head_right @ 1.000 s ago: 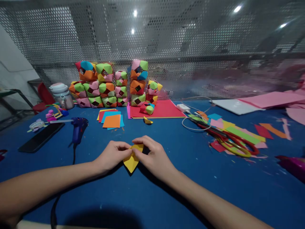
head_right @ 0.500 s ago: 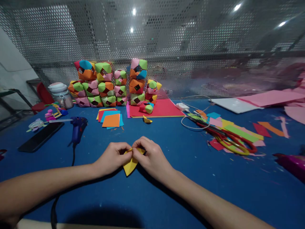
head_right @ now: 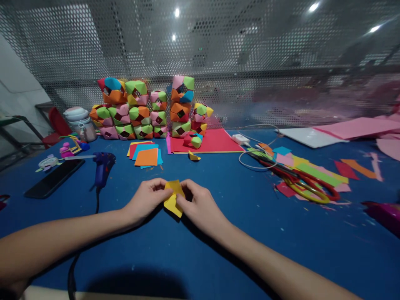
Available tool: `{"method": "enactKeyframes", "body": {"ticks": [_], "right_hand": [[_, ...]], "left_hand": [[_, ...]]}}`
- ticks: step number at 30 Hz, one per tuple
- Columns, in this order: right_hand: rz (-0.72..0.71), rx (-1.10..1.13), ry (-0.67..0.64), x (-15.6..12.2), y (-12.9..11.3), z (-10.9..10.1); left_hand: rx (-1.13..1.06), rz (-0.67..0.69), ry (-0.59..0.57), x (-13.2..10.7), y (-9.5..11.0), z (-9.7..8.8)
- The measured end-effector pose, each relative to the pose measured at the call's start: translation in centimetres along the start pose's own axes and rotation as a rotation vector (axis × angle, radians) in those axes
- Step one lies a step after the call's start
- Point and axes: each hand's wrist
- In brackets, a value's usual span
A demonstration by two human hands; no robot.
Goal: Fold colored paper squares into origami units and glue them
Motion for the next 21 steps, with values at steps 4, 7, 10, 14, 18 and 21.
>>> {"method": "enactKeyframes", "body": {"ticks": [4,7,10,14,18,21], "right_hand": [[-0.004,0.003,0.027,0.14,0.21,-0.17],[-0.057,-0.041,0.104,0.28,0.38,-0.34],[-0.136,-0.1,0.161,0.35,0.6,-0.43],[-0.353,-0.141,0.15,0.31,0.84,-0.4],[-0.444,-0.143,0.115,0.2,0.66,-0.44],[-0.381,-0.111,0.084,0.17,0.33,-0.64]], "left_hand": [[0.006,0.014,-0.017,-0.04,0.02,0.06],[0.031,0.009,-0.015,-0.09,-0.02,0.06],[0.034,0.005,-0.027,-0.09,-0.09,0.08],[0.016,0.005,-0.015,-0.03,-0.13,0.09],[0.002,0.005,0.001,-0.01,-0.09,0.04],[0.013,0.02,0.006,-0.04,-0.05,0.01]]}}
Point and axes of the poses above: each hand's wrist, its own x-axis towards the middle knuckle, its own z-axis out of the palm, y = z × x, and after that the axes turned 2 degrees about -z, right-handed
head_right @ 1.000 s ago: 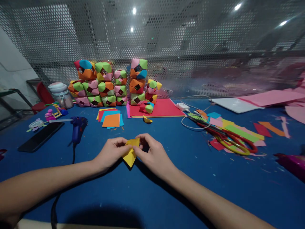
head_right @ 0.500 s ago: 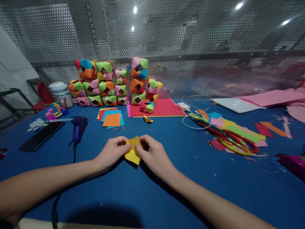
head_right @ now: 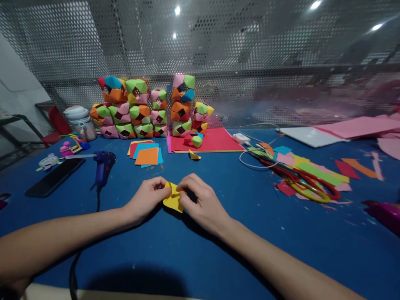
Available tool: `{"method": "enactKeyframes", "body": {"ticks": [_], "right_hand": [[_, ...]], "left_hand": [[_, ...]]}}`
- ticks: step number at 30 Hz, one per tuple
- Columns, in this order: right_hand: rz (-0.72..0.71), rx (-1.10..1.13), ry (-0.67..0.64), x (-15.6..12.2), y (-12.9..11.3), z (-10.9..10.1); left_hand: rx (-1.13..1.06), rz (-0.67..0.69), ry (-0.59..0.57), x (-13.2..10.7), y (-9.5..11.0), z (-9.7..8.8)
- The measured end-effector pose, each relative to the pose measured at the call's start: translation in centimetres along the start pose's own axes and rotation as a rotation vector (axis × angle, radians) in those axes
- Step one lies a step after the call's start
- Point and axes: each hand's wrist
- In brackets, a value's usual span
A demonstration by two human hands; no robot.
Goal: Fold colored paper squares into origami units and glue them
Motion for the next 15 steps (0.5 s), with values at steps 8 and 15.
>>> {"method": "enactKeyframes", "body": {"ticks": [8,15], "right_hand": [[0.322,0.177,-0.012,0.12,0.66,0.12],[0.336,0.108,-0.083,0.47,0.2,-0.29]], "left_hand": [[0.024,0.043,-0.026,0.06,-0.22,-0.03],[0.032,0.027,-0.027,0.06,-0.06,-0.05]]}}
Point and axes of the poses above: each hand's wrist, its own x-axis towards the middle knuckle, its own z-axis out of the palm, y = z × x, and after that the axes turned 2 degrees about -z, right-handed
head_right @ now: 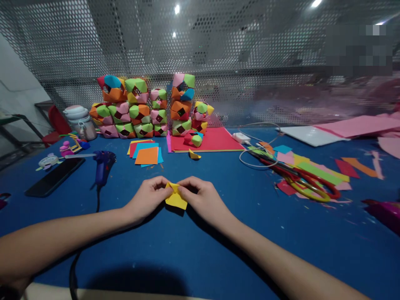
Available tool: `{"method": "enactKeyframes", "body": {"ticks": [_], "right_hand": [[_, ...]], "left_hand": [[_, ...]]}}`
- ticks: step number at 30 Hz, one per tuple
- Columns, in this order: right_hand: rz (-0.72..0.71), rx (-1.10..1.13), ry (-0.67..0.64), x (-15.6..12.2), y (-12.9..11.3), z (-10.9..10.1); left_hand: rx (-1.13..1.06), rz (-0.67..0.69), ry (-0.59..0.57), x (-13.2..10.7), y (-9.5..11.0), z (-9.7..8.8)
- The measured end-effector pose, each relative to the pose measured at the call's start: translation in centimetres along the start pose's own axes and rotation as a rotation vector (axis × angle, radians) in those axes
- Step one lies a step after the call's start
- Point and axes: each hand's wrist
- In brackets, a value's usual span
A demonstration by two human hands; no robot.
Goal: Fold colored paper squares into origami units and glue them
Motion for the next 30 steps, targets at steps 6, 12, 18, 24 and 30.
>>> {"method": "enactKeyframes", "body": {"ticks": [6,12,18,24,30], "right_hand": [[-0.027,0.0,0.045,-0.07,0.19,0.0],[-0.009,0.044,0.056,0.0,0.63,0.07],[0.024,0.05,0.067,0.02,0.39,0.15],[-0.01,0.0,0.047,-0.14,0.23,0.22],[-0.075,-0.042,0.051,-0.17,0.16,0.32]], "left_hand": [[-0.011,-0.008,-0.017,-0.1,0.24,0.11],[-0.007,-0.03,-0.065,-0.14,0.09,-0.01],[-0.031,-0.012,-0.067,-0.09,-0.03,0.0],[0.015,-0.017,-0.051,0.03,-0.09,-0.11],[0.094,0.032,-0.055,-0.13,-0.09,-0.15]]}}
Point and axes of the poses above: each hand's wrist, its own x-axis towards the middle knuckle, its own z-axis out of the palm, y = z × x, and after that the axes turned 2 degrees about -z, right-handed
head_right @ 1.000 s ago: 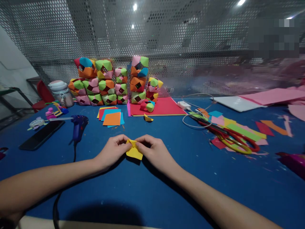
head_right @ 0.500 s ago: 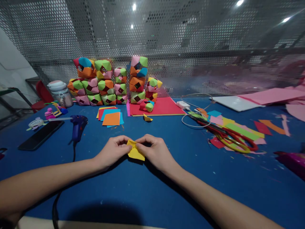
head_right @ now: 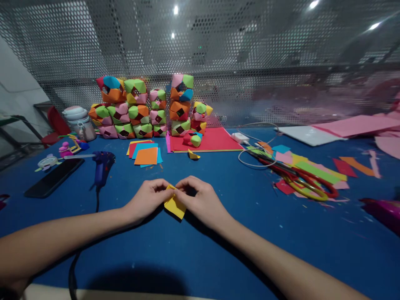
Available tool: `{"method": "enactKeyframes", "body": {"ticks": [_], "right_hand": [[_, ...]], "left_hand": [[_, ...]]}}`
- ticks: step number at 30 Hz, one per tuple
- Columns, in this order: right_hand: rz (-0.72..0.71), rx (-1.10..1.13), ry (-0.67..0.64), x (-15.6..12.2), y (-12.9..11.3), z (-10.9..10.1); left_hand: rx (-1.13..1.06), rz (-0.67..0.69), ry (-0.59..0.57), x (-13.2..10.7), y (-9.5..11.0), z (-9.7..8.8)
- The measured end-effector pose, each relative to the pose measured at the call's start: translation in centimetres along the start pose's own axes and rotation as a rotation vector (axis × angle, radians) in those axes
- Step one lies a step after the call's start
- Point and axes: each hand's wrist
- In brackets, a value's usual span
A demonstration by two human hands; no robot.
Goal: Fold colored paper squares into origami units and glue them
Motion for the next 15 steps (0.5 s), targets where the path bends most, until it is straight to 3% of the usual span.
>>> {"method": "enactKeyframes", "body": {"ticks": [8,15], "right_hand": [[-0.2,-0.052,0.026,-0.41,0.32,0.21],[-0.167,-0.065,0.039,-0.39,0.39,0.68]], "left_hand": [[0.019,-0.028,-0.026,-0.15,0.2,0.16],[0.051,-0.026,-0.066,-0.17,-0.27,0.04]]}}
Point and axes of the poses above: each hand's wrist, its own x-axis towards the middle knuckle, its own z-axis out of the palm, y = z × x, and after that the axes turned 2 degrees about -z, right-handed
